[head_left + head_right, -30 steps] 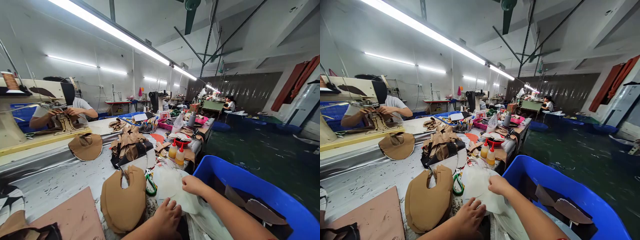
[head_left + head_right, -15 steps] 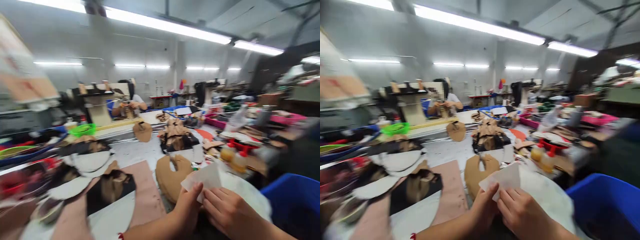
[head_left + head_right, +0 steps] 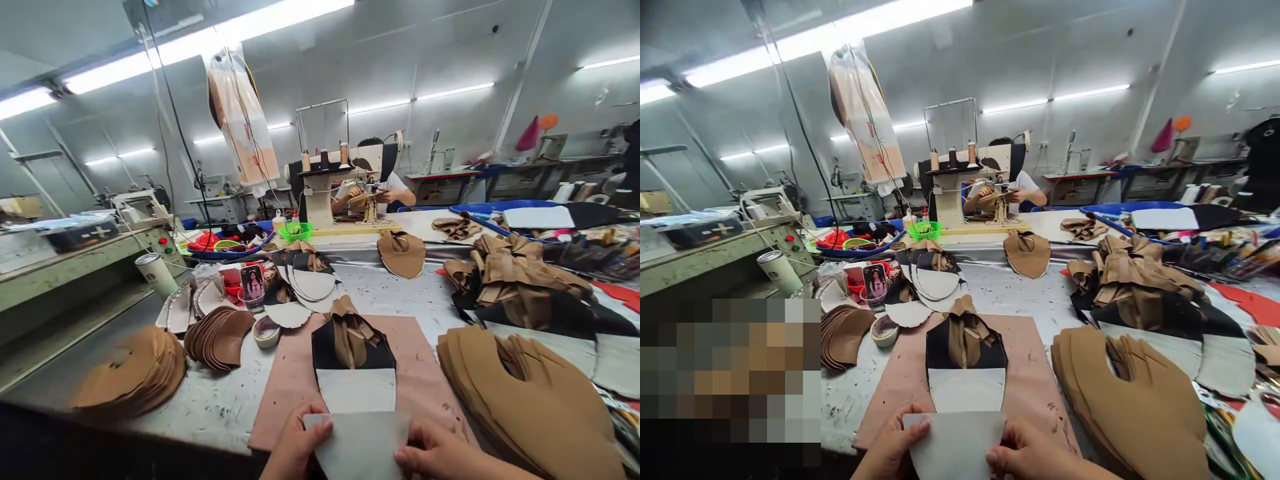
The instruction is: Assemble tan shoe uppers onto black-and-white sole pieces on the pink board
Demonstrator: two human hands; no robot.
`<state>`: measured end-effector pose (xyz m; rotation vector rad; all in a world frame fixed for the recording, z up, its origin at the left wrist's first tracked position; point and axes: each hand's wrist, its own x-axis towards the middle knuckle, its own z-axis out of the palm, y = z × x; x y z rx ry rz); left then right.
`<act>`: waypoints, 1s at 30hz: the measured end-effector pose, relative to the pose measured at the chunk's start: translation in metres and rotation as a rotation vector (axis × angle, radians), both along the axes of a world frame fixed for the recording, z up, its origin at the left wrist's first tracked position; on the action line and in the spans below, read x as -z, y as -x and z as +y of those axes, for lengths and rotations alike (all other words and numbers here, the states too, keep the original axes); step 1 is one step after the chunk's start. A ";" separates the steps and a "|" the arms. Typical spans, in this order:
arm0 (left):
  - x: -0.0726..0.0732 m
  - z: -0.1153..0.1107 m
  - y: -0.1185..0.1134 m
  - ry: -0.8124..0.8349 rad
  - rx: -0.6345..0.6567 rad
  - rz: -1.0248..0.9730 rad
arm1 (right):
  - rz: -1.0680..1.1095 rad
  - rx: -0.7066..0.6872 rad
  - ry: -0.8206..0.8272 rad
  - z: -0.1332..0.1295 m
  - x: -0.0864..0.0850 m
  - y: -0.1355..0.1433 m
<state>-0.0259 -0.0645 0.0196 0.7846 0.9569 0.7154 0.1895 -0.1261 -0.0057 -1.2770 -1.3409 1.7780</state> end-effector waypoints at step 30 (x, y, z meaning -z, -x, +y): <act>0.037 0.057 -0.018 -1.489 0.450 1.201 | -1.174 0.352 -0.329 0.037 -0.005 0.003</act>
